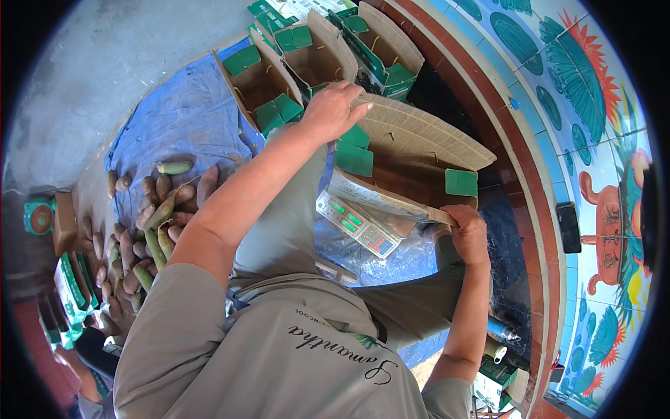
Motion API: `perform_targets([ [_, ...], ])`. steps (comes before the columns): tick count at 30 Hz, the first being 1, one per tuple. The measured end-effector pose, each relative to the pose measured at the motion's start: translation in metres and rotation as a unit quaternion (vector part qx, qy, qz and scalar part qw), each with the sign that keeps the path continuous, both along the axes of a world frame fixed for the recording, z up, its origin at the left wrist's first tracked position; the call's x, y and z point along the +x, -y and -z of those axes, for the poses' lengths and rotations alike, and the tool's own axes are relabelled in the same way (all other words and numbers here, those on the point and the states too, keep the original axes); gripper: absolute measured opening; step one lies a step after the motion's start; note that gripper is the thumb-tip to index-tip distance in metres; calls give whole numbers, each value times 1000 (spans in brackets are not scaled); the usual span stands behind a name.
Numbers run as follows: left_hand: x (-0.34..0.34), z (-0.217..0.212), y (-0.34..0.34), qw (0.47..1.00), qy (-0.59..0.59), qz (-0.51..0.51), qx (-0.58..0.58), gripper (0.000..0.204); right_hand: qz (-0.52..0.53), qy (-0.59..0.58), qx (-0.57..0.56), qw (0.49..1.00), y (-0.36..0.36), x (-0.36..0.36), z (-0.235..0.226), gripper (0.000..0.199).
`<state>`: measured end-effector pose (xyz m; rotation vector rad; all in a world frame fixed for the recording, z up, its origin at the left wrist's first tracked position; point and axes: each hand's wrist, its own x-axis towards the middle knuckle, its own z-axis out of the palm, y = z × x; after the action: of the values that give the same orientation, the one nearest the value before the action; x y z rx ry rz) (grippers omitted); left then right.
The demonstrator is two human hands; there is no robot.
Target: Picking up vegetables from the floor, weighing them on a scale, and packing them into cardboard boxes.
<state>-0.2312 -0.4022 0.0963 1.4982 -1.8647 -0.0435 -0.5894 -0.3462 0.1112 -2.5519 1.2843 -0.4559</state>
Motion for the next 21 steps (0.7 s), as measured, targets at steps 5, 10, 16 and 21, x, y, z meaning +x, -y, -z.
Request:
perform_targets([
  [5,1,0,-1,1000,-1,-8,-6,34,20,-14,10,1000,-4,6,-5,27],
  [10,-3,-5,-3,1000,-21,-10,14,33,39,10,-41,998,-13,14,-12,24],
  [16,-1,-6,-3,999,-35,-7,15,34,41,31,-99,994,-12,27,-2,31],
  [21,-6,-1,0,999,-33,-8,25,35,38,46,-161,985,-5,26,5,37],
])
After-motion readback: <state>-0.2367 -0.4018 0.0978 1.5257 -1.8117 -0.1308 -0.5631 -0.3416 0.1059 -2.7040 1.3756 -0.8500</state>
